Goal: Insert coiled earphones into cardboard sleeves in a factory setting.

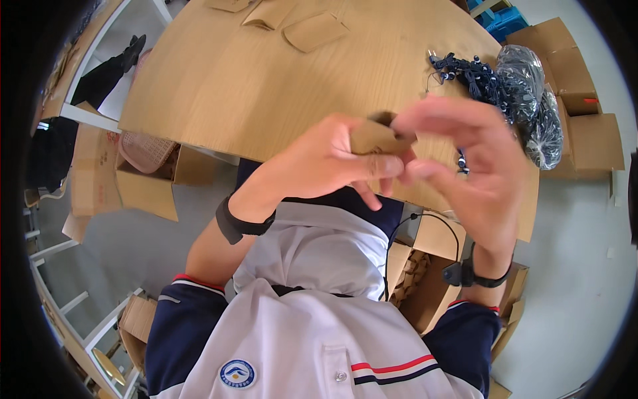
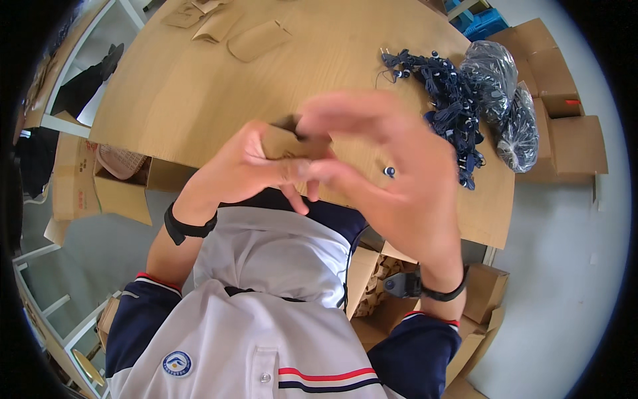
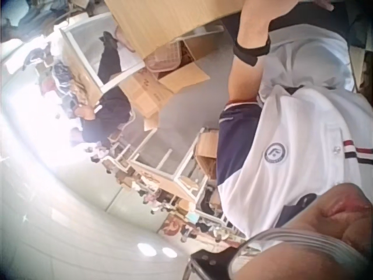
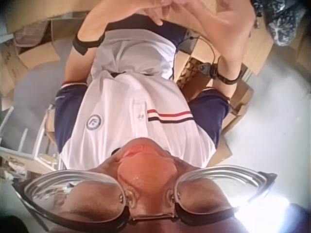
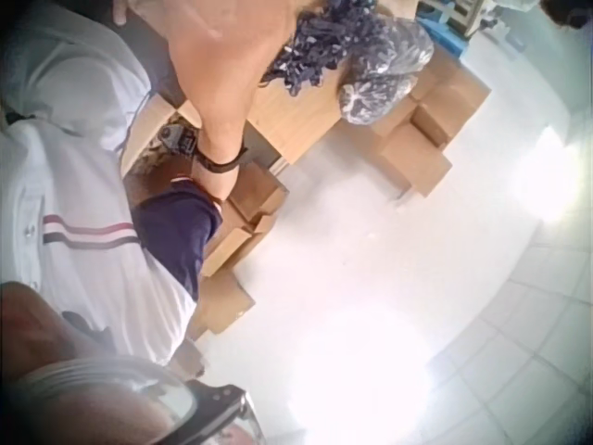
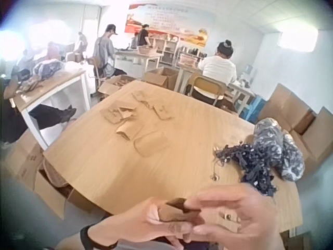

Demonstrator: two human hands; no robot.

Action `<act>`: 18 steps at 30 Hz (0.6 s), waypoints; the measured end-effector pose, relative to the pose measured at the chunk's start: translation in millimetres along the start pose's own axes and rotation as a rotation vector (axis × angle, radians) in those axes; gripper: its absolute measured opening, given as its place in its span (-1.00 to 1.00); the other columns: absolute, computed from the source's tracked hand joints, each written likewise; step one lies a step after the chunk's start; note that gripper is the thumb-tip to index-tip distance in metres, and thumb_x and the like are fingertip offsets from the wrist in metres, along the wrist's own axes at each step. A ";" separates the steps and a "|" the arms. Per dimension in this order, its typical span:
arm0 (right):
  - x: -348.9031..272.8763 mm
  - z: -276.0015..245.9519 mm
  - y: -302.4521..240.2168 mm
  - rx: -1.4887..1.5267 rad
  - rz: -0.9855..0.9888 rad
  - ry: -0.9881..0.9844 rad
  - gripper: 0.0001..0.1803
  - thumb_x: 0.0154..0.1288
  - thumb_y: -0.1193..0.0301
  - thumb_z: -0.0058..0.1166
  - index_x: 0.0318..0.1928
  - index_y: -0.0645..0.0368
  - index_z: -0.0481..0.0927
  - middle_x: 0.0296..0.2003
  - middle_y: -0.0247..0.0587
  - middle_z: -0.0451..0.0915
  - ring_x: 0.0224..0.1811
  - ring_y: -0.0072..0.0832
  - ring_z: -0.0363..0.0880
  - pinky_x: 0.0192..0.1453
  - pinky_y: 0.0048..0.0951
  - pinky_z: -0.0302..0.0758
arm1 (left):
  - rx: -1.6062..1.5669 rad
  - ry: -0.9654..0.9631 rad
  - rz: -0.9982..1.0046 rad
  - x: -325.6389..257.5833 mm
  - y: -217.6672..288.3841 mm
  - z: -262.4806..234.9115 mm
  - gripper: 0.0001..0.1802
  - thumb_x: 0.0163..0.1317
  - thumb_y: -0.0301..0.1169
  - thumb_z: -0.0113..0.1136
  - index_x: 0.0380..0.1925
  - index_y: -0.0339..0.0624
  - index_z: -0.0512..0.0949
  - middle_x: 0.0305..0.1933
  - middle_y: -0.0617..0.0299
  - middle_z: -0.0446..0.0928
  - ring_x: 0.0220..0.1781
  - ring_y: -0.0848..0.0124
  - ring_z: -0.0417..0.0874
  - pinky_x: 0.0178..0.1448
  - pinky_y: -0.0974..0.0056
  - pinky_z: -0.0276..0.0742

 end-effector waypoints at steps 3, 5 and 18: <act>-36.4 -45.6 -29.1 -0.278 -0.572 0.518 -0.63 0.15 0.58 0.24 0.01 0.24 0.58 -0.33 -0.26 0.62 -0.45 -0.50 0.55 -0.30 -0.57 0.49 | -0.184 0.062 0.059 -1.3 20.6 -0.6 -0.58 0.40 -0.20 0.10 0.04 -0.34 0.47 0.01 -0.04 0.58 -0.01 0.22 0.67 -0.08 0.09 0.71; -42.3 -33.7 -12.6 -0.252 -0.459 0.495 -0.63 0.14 0.57 0.27 0.01 0.22 0.59 -0.30 -0.26 0.63 -0.44 -0.51 0.56 -0.29 -0.58 0.48 | -0.234 0.141 0.175 6.9 32.8 -4.4 -0.44 0.46 -0.06 -0.08 0.16 -0.38 0.36 0.13 -0.23 0.51 0.14 0.06 0.61 0.14 -0.02 0.61; -81.0 -22.2 -12.4 -0.014 -0.611 0.927 -0.84 0.27 0.68 0.12 -0.13 0.40 0.52 -0.44 -0.04 0.57 -0.56 -0.45 0.58 -0.32 -0.56 0.54 | 0.663 0.485 0.545 -21.5 103.2 46.6 -0.50 0.41 -0.23 0.08 0.25 -0.28 0.40 -0.06 0.05 0.63 -0.21 0.32 0.69 -0.12 0.35 0.58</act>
Point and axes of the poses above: each hand's wrist, its own x-axis towards the middle knuckle, its own z-axis out of the palm, y = z × x, the point moved 10 cm from there along x, towards the middle knuckle
